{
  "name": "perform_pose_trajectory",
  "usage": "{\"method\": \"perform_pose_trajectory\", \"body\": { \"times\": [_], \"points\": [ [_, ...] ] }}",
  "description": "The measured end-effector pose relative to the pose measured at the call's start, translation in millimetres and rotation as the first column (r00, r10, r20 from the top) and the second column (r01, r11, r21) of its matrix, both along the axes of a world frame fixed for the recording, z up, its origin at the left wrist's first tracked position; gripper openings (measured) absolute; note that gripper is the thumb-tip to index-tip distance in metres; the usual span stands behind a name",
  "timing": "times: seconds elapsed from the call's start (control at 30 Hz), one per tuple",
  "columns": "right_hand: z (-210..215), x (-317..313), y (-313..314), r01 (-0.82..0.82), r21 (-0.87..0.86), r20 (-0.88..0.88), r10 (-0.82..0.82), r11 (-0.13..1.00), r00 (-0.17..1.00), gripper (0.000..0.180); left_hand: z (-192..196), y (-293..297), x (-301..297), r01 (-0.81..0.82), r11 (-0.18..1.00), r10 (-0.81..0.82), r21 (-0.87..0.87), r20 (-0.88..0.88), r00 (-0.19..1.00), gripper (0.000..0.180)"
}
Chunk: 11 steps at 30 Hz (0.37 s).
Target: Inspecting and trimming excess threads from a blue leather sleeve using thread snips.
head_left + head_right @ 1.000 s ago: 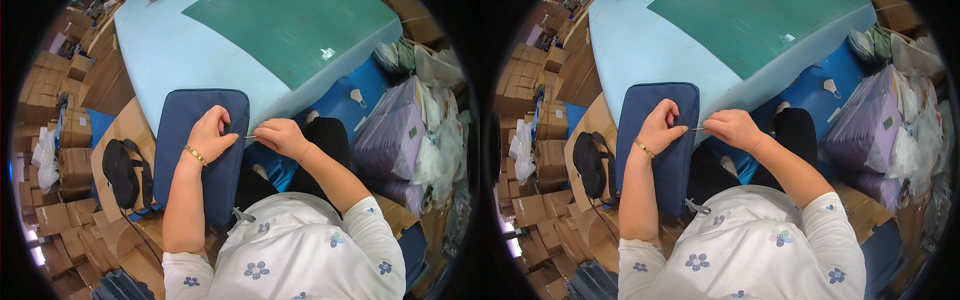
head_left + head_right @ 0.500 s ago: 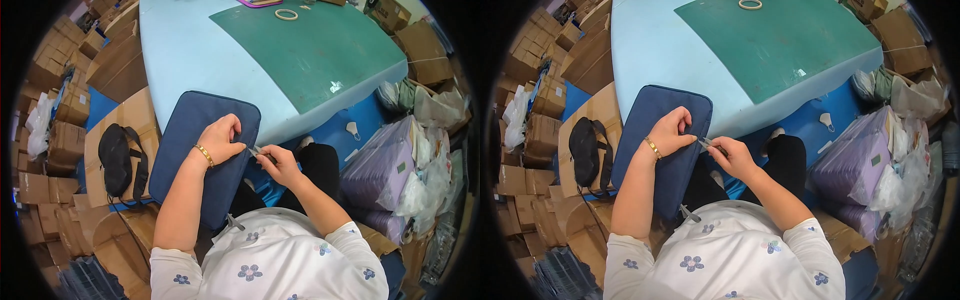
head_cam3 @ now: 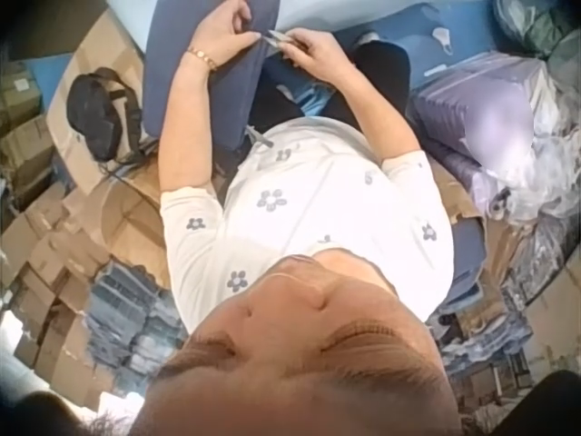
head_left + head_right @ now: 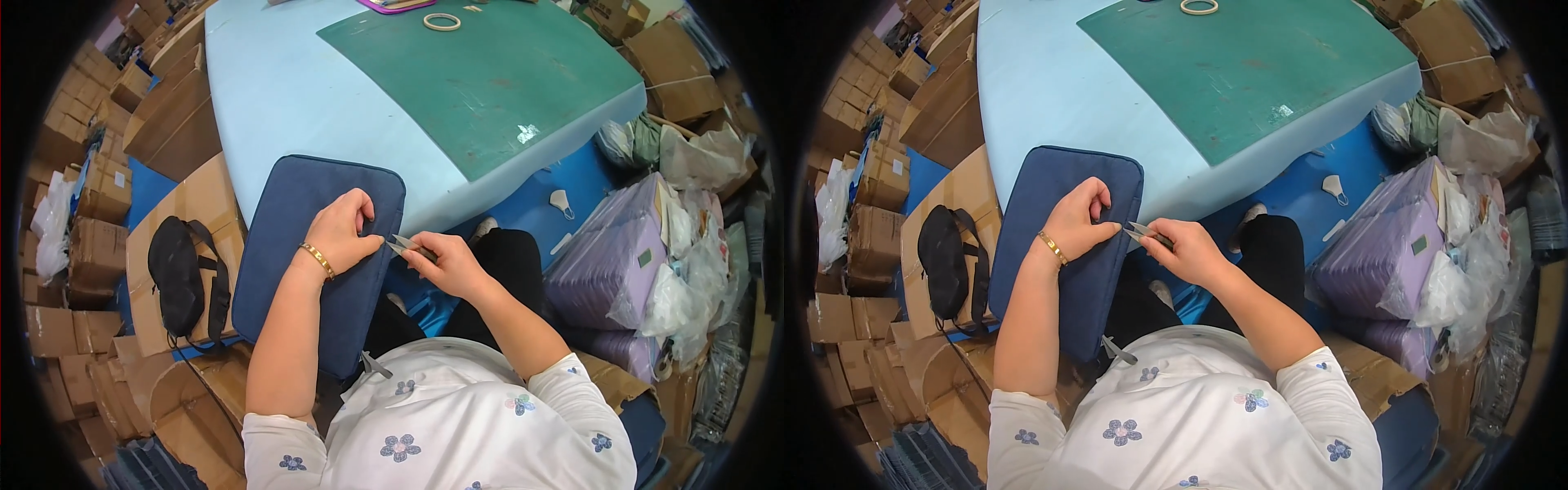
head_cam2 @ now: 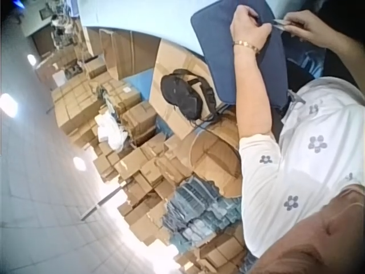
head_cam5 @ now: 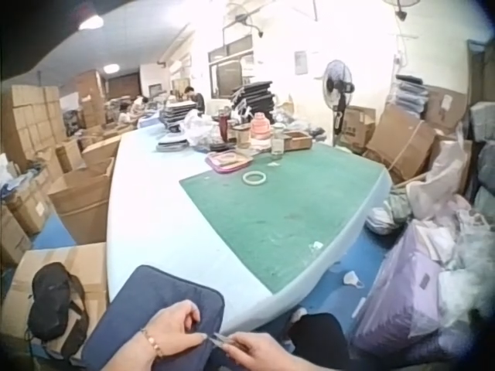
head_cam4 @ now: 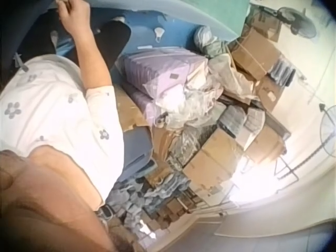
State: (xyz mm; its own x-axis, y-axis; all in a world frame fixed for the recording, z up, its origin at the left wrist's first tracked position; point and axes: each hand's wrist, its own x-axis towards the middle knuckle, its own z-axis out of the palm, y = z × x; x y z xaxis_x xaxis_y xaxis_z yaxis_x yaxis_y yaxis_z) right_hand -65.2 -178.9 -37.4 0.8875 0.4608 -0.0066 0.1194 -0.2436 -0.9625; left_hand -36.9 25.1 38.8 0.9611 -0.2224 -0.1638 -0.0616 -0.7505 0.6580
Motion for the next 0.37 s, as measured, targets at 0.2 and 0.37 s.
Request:
{"method": "perform_pose_trajectory", "body": {
  "times": [0.2, 0.37],
  "points": [
    [-8, 6, 1, 0.100, -0.102, 0.531, -0.031, 0.990, 0.847, 0.012, -1, 0, 0, -0.001, 1.000, 0.001, -0.004, 0.006, 1.000, 0.032],
    [-16, 10, 0, -0.019, 0.106, 0.366, -0.021, 0.994, 0.930, 0.013, -1, 3, 2, 0.034, 0.999, -0.034, -0.003, 0.015, 0.999, 0.031]
  ]
}}
